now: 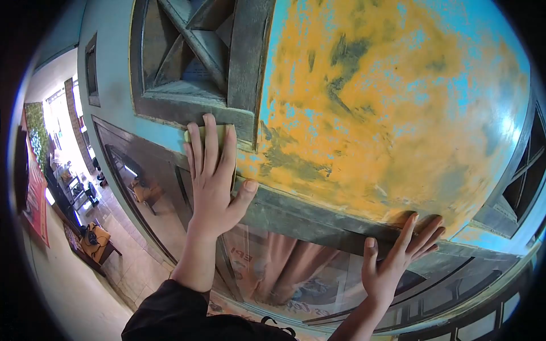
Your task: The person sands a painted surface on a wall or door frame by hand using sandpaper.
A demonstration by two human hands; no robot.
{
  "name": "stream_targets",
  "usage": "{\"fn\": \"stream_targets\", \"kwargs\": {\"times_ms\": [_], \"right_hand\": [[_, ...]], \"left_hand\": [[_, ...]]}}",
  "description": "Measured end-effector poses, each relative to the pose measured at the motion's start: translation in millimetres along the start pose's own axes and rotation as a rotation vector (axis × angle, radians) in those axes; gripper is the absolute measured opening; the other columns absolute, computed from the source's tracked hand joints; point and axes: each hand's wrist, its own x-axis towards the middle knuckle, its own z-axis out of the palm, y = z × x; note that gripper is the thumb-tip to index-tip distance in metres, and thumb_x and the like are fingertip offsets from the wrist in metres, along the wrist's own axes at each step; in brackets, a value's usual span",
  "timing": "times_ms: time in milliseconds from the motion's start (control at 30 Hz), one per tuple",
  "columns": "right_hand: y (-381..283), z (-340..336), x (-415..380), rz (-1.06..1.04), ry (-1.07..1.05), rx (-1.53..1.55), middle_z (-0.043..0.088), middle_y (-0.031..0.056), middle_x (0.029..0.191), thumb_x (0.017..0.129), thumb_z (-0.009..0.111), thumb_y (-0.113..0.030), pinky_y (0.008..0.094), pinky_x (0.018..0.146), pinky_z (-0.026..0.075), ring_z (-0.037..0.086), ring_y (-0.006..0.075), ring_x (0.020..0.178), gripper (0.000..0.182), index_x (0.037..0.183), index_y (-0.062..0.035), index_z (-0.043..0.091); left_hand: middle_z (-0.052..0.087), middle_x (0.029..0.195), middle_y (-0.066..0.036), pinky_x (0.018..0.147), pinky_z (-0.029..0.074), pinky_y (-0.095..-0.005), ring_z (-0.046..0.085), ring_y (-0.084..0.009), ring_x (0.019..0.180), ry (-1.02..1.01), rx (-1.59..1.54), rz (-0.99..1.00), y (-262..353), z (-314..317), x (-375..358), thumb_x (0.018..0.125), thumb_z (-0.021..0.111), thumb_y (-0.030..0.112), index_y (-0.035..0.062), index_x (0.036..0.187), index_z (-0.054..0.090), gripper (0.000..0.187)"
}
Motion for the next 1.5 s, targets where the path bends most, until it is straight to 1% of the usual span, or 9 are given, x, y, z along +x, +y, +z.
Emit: {"fn": "stream_targets", "kwargs": {"times_ms": [167,333,500,633,833,1067,1167,1300,1500], "right_hand": [[-0.2,1.4,-1.3,0.011,-0.009,0.004,0.000,0.0160,0.167,0.096,0.043,-0.065,0.0657,0.115,-0.006,-0.006,0.0414,0.152,0.085,0.160,-0.0160,0.017],[-1.6,2.5,-1.0,0.020,-0.005,0.009,-0.001,0.0159,0.167,0.095,0.044,-0.066,0.0654,0.115,-0.007,-0.006,0.0411,0.152,0.087,0.160,-0.0153,0.016],[-2.5,3.2,-0.8,0.025,-0.004,0.007,0.000,0.0160,0.167,0.095,0.044,-0.067,0.0653,0.115,-0.007,-0.006,0.0406,0.153,0.089,0.160,-0.0145,0.015],[-5.0,1.1,-0.3,0.031,-0.017,0.001,0.000,0.0166,0.167,0.094,0.045,-0.067,0.0655,0.115,-0.006,-0.006,0.0407,0.153,0.090,0.160,-0.0139,0.015],[-4.5,1.9,-0.3,0.023,-0.007,-0.017,-0.001,0.0170,0.167,0.094,0.045,-0.067,0.0654,0.115,-0.006,-0.006,0.0407,0.153,0.091,0.160,-0.0137,0.014],[-2.6,3.8,-2.5,0.039,-0.019,-0.013,-0.002,0.0170,0.167,0.094,0.044,-0.067,0.0646,0.115,-0.006,-0.008,0.0406,0.152,0.091,0.160,-0.0134,0.012],[-3.7,1.5,-1.6,0.032,-0.038,0.028,-0.003,0.0234,0.165,0.094,0.049,-0.064,0.0671,0.114,-0.006,-0.008,0.0463,0.151,0.090,0.160,-0.0134,0.015],[-1.5,3.4,-2.8,0.029,-0.035,-0.019,-0.003,0.0179,0.167,0.094,0.042,-0.068,0.0642,0.115,-0.006,-0.008,0.0415,0.152,0.091,0.160,-0.0136,0.012],[0.7,2.2,-4.1,-0.001,-0.045,-0.011,-0.003,0.0178,0.167,0.095,0.045,-0.064,0.0646,0.115,-0.006,-0.008,0.0416,0.152,0.089,0.161,-0.0138,0.011]], "left_hand": [[0.009,0.163,-0.027,0.116,0.002,-0.0645,0.000,-0.0510,0.149,-0.016,0.013,0.036,3.0,15.3,-29.1,0.098,0.041,0.061,0.0019,0.155,0.027,0.083],[0.011,0.163,-0.027,0.113,0.002,-0.0688,-0.001,-0.0542,0.148,-0.008,-0.015,0.043,-0.6,-3.4,7.5,0.097,0.045,0.057,0.0014,0.154,0.030,0.081],[0.011,0.162,-0.028,0.115,0.001,-0.0653,0.002,-0.0521,0.149,-0.055,-0.016,0.069,9.9,9.9,-29.0,0.097,0.044,0.059,0.0000,0.152,0.032,0.082],[0.011,0.162,-0.029,0.115,0.002,-0.0661,0.002,-0.0522,0.149,-0.056,0.004,0.072,6.6,-1.2,-1.4,0.096,0.044,0.063,0.0011,0.153,0.031,0.085],[0.010,0.162,-0.030,0.114,0.001,-0.0675,0.001,-0.0538,0.148,-0.066,-0.037,0.092,13.7,7.9,-24.1,0.096,0.046,0.061,0.0029,0.154,0.030,0.084],[0.008,0.161,-0.032,0.111,0.001,-0.0712,-0.002,-0.0574,0.147,-0.097,-0.040,0.096,17.1,4.2,-10.1,0.095,0.047,0.063,0.0009,0.152,0.031,0.086],[0.006,0.161,-0.034,0.111,0.001,-0.0714,-0.003,-0.0582,0.146,-0.095,-0.015,0.120,19.2,17.8,-29.9,0.095,0.047,0.063,-0.0008,0.152,0.029,0.087],[0.006,0.160,-0.034,0.111,0.000,-0.0716,-0.003,-0.0583,0.146,-0.095,0.006,0.121,24.1,4.0,0.1,0.095,0.046,0.065,-0.0014,0.153,0.027,0.090],[0.006,0.160,-0.034,0.112,0.000,-0.0708,-0.001,-0.0580,0.146,-0.070,-0.022,0.094,23.7,14.1,-22.8,0.095,0.046,0.064,-0.0033,0.153,0.026,0.090]]}}
